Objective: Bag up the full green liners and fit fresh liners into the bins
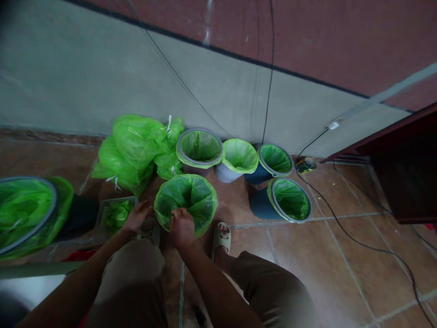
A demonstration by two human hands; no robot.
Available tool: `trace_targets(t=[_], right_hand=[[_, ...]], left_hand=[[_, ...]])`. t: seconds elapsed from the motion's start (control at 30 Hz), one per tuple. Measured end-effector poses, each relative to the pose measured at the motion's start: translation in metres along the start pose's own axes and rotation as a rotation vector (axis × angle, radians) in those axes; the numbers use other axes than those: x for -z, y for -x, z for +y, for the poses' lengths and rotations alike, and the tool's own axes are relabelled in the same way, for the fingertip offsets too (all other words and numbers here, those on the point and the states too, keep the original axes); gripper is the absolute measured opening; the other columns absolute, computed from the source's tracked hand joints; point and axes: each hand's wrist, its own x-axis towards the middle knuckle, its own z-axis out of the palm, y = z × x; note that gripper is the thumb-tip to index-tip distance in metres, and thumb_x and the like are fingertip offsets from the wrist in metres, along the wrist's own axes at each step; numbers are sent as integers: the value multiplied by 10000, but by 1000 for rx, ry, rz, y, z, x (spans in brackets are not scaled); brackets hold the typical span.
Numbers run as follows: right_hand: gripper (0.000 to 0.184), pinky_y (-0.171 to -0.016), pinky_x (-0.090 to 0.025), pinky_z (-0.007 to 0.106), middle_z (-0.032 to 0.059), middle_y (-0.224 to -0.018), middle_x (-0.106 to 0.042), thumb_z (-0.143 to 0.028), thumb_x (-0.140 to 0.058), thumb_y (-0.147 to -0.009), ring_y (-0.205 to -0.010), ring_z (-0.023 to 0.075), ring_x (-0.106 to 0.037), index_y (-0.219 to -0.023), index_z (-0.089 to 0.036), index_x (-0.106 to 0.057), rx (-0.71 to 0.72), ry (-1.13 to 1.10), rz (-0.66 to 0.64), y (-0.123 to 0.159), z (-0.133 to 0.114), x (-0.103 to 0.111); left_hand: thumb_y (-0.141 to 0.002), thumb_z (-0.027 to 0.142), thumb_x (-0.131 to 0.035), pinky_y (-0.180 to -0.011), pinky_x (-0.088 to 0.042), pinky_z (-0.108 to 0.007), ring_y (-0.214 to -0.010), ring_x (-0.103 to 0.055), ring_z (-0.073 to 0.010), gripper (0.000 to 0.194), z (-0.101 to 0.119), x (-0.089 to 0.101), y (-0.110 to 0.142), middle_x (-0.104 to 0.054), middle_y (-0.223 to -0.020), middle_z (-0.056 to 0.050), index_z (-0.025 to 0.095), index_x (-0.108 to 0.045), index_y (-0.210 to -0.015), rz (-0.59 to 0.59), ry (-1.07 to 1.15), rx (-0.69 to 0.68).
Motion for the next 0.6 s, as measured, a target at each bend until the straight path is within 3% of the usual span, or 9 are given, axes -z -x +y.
trace_targets(t=[0.07,0.13,0.27,0.37,0.5,0.6], right_hand=[[277,-864,-422,252,62,-1040,-642,-173,-390,-934,-967,154,-577,-1026,-195,-650,8,1,55,9,13,18],[280,-849,-420,253,59,-1004,-646,-165,-389,-932,-940,156,-578,-993,-193,-661,-56,29,80,24,31,33],[263,-846,-411,292,78,-938,-648,-104,-439,-863,-940,203,-555,-938,-181,-679,-179,125,-9,57,59,45],[311,-894,-395,308,90,-1018,-637,-73,-452,-825,-1000,224,-511,-1015,-178,-675,-98,149,-81,70,62,39],[345,-989,-340,325,101,-1158,-602,-97,-440,-847,-1114,227,-444,-1119,-165,-643,25,156,-112,62,59,27],[338,-1056,-256,383,109,-1145,-609,-116,-463,-840,-1189,242,-394,-1129,-157,-633,41,215,-190,48,66,22]], left_hand=[[-664,280,-709,-899,-477,-326,-1045,-592,-244,349,6,5,-1,-666,-1043,-58,217,-607,-991,102,-171,-139],[-687,303,-689,-909,-474,-330,-976,-614,-242,263,12,8,3,-680,-980,-57,216,-648,-932,44,-377,-310],[-698,281,-672,-887,-478,-321,-924,-640,-237,179,19,4,11,-706,-967,-44,243,-724,-866,-487,-650,-503],[-670,224,-682,-941,-444,-334,-999,-633,-250,262,18,-3,11,-705,-1056,-23,286,-735,-920,-697,-836,-570],[-725,238,-640,-908,-451,-325,-978,-638,-243,213,10,-8,5,-695,-1051,-31,285,-711,-920,-726,-1002,-573],[-736,309,-661,-837,-473,-284,-948,-642,-229,141,5,-7,2,-684,-970,-31,277,-682,-871,-641,-902,-538]])
